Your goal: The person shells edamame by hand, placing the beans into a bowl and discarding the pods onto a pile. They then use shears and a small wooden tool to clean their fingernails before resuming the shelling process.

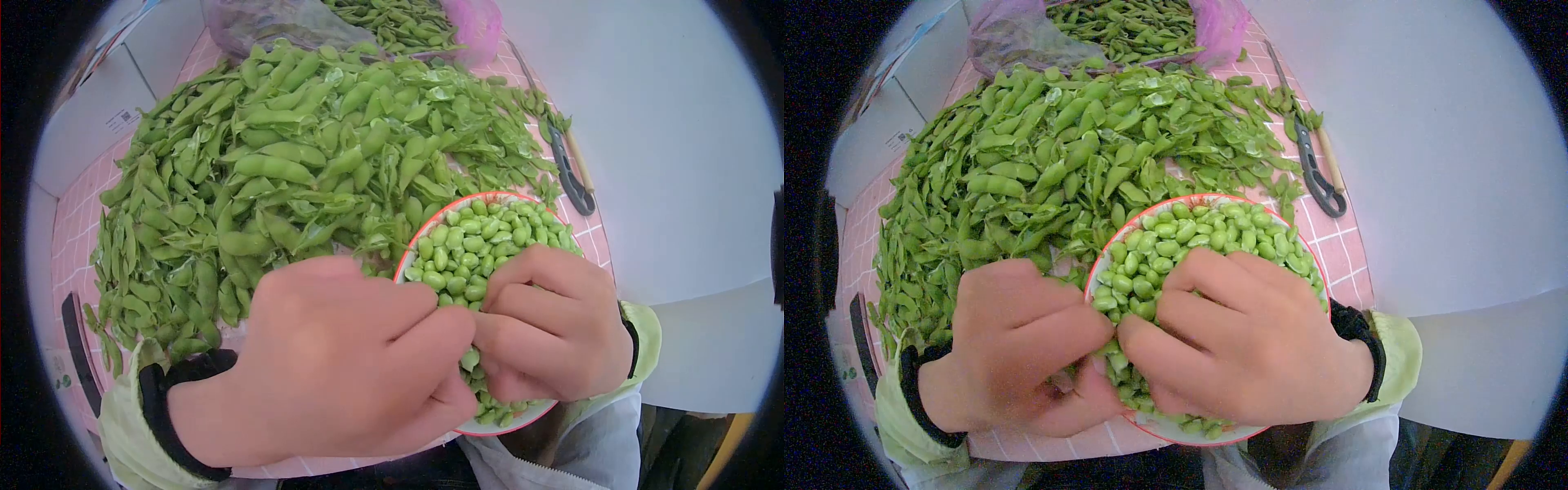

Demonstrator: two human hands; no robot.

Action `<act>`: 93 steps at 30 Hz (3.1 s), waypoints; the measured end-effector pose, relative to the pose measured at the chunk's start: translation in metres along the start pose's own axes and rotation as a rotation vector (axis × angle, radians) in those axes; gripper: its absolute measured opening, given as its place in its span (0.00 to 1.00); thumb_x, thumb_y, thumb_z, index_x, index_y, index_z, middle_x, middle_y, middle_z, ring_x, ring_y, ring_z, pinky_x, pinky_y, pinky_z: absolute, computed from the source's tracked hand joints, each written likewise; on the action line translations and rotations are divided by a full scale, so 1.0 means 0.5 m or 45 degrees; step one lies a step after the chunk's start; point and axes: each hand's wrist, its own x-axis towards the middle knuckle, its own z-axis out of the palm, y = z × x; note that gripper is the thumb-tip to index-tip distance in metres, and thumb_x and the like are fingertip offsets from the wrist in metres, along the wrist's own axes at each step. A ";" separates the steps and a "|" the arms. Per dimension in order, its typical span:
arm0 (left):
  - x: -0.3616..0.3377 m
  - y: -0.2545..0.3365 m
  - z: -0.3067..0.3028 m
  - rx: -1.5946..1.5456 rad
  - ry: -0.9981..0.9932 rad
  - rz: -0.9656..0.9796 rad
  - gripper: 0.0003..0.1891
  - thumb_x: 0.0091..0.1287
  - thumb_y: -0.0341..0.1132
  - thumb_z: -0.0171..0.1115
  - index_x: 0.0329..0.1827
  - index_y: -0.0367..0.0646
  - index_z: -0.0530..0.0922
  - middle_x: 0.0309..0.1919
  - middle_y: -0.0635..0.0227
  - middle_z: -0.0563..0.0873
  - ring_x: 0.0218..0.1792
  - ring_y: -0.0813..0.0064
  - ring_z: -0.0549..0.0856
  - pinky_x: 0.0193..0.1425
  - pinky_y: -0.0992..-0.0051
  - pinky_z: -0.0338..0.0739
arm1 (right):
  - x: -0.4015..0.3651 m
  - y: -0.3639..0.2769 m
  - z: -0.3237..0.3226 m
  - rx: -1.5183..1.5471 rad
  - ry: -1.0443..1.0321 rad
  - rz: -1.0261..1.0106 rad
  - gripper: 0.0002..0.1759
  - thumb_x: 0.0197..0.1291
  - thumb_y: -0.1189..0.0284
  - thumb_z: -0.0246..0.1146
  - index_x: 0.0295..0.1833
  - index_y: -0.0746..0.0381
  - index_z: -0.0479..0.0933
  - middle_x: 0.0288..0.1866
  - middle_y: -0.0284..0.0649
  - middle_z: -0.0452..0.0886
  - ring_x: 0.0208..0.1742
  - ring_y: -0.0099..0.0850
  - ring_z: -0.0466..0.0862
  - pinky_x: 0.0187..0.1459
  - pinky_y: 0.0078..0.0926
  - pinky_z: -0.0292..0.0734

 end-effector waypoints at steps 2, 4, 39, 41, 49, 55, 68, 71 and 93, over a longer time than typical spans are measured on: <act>0.002 -0.001 -0.003 0.004 -0.043 -0.010 0.10 0.38 0.32 0.67 0.24 0.48 0.76 0.15 0.71 0.72 0.13 0.66 0.69 0.18 0.70 0.59 | 0.000 0.001 0.000 0.009 0.014 0.004 0.12 0.36 0.77 0.62 0.33 0.66 0.79 0.24 0.35 0.74 0.28 0.34 0.77 0.25 0.27 0.72; 0.003 -0.004 -0.004 0.003 -0.031 0.000 0.11 0.38 0.32 0.68 0.26 0.47 0.77 0.16 0.71 0.72 0.14 0.66 0.69 0.18 0.70 0.59 | 0.000 0.001 -0.001 0.012 0.020 0.002 0.11 0.39 0.77 0.62 0.34 0.67 0.78 0.24 0.36 0.74 0.28 0.34 0.78 0.25 0.28 0.73; 0.000 -0.007 0.013 0.002 0.005 0.028 0.13 0.42 0.32 0.72 0.30 0.46 0.78 0.20 0.71 0.79 0.16 0.68 0.75 0.19 0.71 0.63 | -0.003 0.013 -0.013 -0.033 0.035 0.052 0.17 0.35 0.72 0.61 0.36 0.67 0.81 0.24 0.36 0.74 0.30 0.36 0.78 0.27 0.28 0.73; 0.000 -0.008 0.014 -0.017 0.002 0.025 0.12 0.42 0.32 0.71 0.31 0.46 0.78 0.20 0.70 0.79 0.16 0.68 0.75 0.19 0.72 0.63 | -0.004 0.014 -0.012 -0.025 0.050 0.052 0.14 0.41 0.72 0.61 0.35 0.67 0.80 0.24 0.36 0.74 0.30 0.36 0.78 0.27 0.29 0.72; 0.001 -0.006 0.008 -0.012 -0.035 0.015 0.10 0.47 0.31 0.69 0.34 0.45 0.80 0.21 0.69 0.80 0.16 0.68 0.77 0.19 0.71 0.65 | 0.001 0.011 -0.015 0.000 0.003 0.044 0.11 0.53 0.70 0.58 0.33 0.68 0.79 0.23 0.38 0.75 0.30 0.37 0.78 0.25 0.30 0.72; 0.002 -0.007 0.013 -0.016 0.015 -0.033 0.12 0.49 0.31 0.69 0.37 0.45 0.80 0.20 0.70 0.80 0.16 0.69 0.77 0.21 0.71 0.67 | -0.003 0.011 -0.016 -0.043 0.019 0.132 0.10 0.48 0.72 0.62 0.35 0.67 0.79 0.24 0.37 0.76 0.30 0.36 0.78 0.27 0.29 0.73; -0.004 -0.028 -0.011 0.712 0.198 -0.414 0.06 0.57 0.29 0.64 0.29 0.41 0.74 0.17 0.62 0.76 0.20 0.59 0.78 0.25 0.63 0.71 | 0.011 -0.008 -0.049 -0.015 0.187 0.354 0.18 0.44 0.81 0.67 0.45 0.63 0.79 0.35 0.39 0.79 0.40 0.39 0.79 0.42 0.33 0.75; -0.011 -0.031 -0.012 0.786 0.198 -0.434 0.04 0.57 0.28 0.62 0.31 0.39 0.75 0.20 0.61 0.77 0.22 0.58 0.79 0.26 0.62 0.72 | 0.010 0.002 -0.048 -0.029 0.270 0.364 0.19 0.45 0.82 0.66 0.47 0.63 0.79 0.40 0.41 0.80 0.45 0.40 0.78 0.45 0.34 0.74; -0.002 -0.025 -0.009 0.687 0.349 -0.245 0.11 0.53 0.34 0.61 0.36 0.40 0.72 0.29 0.60 0.74 0.29 0.60 0.77 0.35 0.63 0.69 | 0.004 0.045 -0.263 -0.396 0.572 0.774 0.10 0.52 0.77 0.51 0.27 0.64 0.79 0.20 0.41 0.72 0.22 0.29 0.71 0.27 0.29 0.63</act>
